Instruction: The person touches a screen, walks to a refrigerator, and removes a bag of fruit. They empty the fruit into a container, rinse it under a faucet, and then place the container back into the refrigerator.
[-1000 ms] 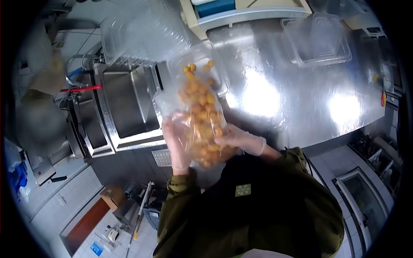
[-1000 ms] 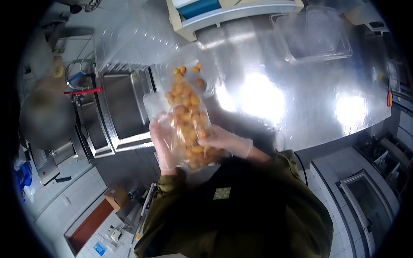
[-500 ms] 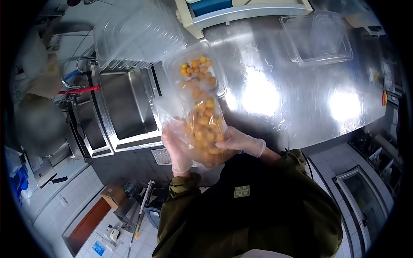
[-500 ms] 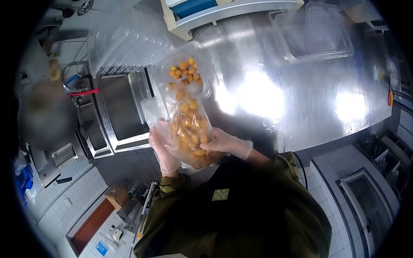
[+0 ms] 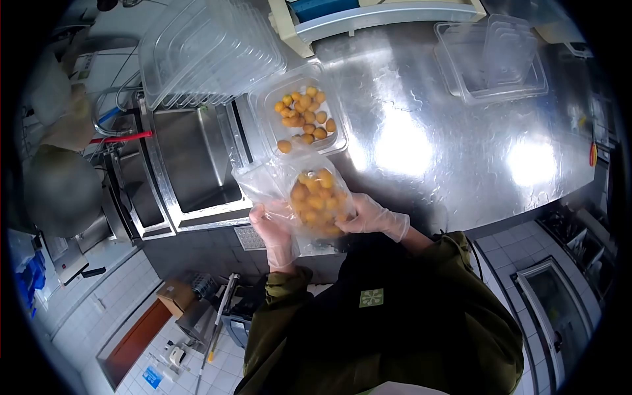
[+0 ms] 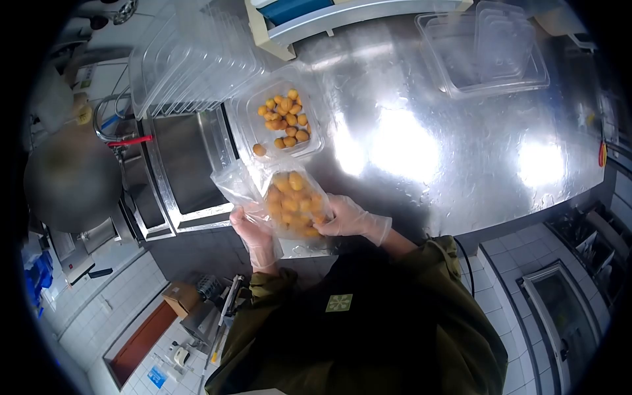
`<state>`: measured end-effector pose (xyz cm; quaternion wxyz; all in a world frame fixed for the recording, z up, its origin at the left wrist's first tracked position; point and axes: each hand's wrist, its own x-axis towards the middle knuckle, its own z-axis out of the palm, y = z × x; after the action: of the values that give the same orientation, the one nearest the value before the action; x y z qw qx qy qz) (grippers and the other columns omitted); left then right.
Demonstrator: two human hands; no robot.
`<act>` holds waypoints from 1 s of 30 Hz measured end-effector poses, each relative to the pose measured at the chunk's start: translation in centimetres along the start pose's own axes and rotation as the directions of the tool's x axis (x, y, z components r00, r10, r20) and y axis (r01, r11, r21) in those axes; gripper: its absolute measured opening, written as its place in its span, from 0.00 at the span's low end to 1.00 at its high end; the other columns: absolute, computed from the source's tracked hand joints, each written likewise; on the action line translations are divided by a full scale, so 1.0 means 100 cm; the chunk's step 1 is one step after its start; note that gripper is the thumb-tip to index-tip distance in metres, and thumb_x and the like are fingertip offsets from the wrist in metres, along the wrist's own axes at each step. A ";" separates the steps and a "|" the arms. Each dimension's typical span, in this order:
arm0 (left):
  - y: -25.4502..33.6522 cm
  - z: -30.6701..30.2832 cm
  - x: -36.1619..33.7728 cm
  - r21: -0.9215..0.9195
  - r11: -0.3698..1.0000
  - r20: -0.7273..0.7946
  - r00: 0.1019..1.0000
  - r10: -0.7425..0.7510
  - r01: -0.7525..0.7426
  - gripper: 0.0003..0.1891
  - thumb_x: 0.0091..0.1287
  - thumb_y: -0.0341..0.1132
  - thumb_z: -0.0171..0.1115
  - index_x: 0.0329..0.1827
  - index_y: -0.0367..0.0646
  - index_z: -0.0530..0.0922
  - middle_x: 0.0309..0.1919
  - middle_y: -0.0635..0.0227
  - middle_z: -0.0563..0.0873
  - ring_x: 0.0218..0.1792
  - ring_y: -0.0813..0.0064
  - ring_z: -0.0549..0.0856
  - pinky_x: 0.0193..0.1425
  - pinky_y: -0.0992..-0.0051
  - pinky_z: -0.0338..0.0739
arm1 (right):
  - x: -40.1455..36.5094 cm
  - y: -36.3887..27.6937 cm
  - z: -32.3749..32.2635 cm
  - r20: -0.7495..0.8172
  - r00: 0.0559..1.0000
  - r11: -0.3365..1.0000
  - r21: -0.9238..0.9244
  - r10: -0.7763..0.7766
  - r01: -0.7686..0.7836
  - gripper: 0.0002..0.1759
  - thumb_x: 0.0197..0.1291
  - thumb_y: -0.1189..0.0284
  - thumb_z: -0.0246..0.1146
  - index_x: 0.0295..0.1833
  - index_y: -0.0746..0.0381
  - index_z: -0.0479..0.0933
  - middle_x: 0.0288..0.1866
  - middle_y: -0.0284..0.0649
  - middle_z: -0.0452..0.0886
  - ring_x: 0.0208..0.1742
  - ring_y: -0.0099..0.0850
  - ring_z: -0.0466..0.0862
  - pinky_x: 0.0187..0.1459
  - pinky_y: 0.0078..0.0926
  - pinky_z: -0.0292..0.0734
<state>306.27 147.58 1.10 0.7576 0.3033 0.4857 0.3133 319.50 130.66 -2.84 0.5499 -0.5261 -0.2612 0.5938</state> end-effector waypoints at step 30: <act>0.022 0.005 -0.087 0.231 0.935 0.350 0.920 0.179 -0.270 0.15 0.56 0.42 0.71 0.35 0.39 0.78 0.43 0.59 0.82 0.45 0.69 0.81 0.54 0.70 0.73 | -0.056 -0.073 -0.009 -0.115 0.911 0.879 -0.335 -0.397 0.341 0.19 0.62 0.77 0.53 0.59 0.65 0.74 0.59 0.46 0.75 0.58 0.40 0.76 0.59 0.30 0.69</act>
<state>303.45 142.18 7.72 0.7359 0.5068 0.3553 0.2745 322.22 127.15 5.23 0.5859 -0.5969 -0.3952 0.3798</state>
